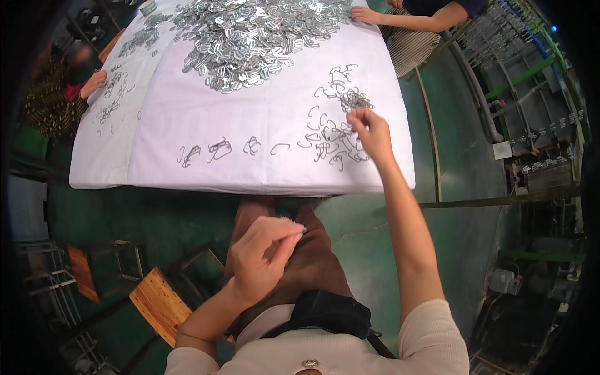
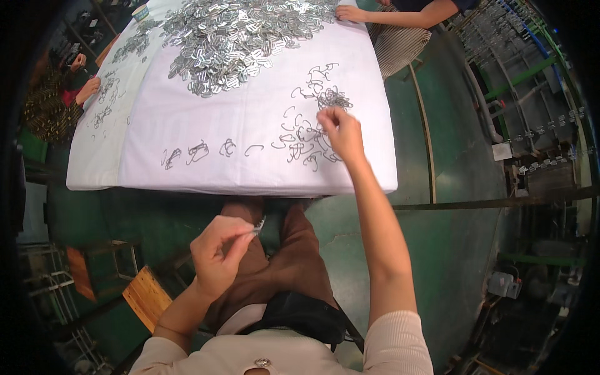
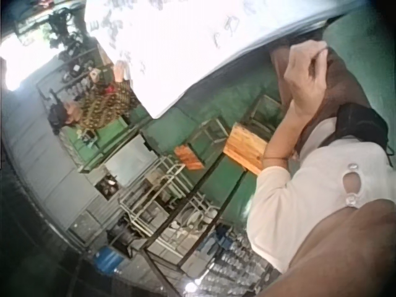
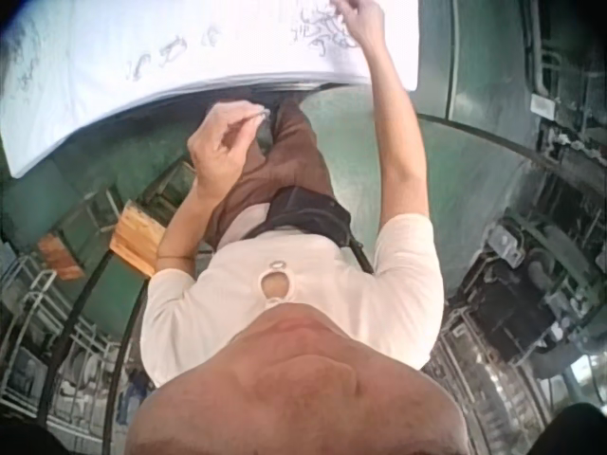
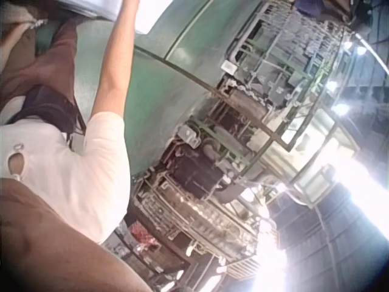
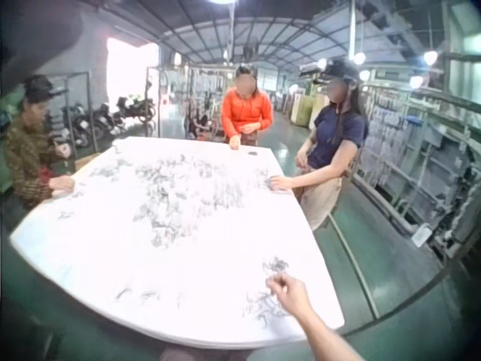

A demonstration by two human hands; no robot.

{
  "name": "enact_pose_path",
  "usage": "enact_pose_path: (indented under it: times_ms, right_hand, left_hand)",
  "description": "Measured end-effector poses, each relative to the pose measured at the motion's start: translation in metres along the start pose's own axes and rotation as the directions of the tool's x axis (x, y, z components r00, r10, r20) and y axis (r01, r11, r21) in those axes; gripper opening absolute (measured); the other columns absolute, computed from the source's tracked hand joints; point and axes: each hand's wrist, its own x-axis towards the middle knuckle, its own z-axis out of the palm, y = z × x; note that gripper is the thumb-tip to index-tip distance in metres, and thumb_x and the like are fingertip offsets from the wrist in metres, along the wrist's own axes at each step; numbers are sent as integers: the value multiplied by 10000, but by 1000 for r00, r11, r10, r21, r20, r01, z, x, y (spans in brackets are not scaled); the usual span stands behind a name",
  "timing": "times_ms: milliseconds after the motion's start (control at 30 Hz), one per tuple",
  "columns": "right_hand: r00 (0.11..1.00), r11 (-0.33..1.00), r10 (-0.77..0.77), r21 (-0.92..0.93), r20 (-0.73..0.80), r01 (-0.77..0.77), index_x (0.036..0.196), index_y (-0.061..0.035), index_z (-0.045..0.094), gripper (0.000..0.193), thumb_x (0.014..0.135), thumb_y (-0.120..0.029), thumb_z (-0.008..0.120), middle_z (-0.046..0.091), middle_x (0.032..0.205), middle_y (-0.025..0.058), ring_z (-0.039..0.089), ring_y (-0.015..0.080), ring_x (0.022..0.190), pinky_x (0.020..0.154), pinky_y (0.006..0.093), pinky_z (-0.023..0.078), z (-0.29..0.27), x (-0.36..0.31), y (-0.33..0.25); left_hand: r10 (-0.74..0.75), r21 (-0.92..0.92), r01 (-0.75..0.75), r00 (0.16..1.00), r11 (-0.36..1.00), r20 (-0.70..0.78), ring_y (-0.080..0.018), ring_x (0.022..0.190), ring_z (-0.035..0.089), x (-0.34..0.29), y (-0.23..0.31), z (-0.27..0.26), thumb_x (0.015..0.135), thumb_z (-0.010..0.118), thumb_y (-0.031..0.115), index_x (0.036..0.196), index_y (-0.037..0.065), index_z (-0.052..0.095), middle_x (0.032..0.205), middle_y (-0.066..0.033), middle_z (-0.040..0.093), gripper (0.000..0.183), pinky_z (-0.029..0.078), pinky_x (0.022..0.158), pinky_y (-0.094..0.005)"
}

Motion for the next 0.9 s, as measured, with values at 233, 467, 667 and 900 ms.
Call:
enact_pose_path:
  times_ms: [233,467,667,900]
  right_hand:
    - [978,922,-57,-366,198,128,889,-79,674,171,793,-215,638,671,848,77,628,223,768,696,344,486,21,113,28]
    - [948,742,168,-668,272,60,894,-82,682,242,771,-284,633,667,905,125,637,255,861,733,349,487,57,118,11]
    - [905,973,203,-181,373,-144,849,-10,628,229,838,-237,601,618,780,79,593,156,713,656,282,489,38,82,14]
    - [898,712,333,547,287,-439,959,9,541,138,848,-51,597,600,822,72,569,108,681,563,204,451,5,-40,-28]
  left_hand:
    - [-8,-18,8,1000,1000,-11,-204,730,605,-1,5,1,708,634,-135,890,2,602,835,-108,632,229,495,647,-268]
    - [-50,-89,51,999,995,12,-200,730,604,-1,3,14,716,631,-135,882,-9,613,815,-117,633,210,488,649,-268]
    - [-38,-72,38,999,997,-2,-176,713,608,-4,-1,17,734,623,-126,886,-15,614,828,-100,625,188,486,631,-252]
    - [-143,-154,150,988,977,55,-93,758,617,-10,-11,25,813,572,-86,934,-23,596,877,-70,616,139,496,657,-201]
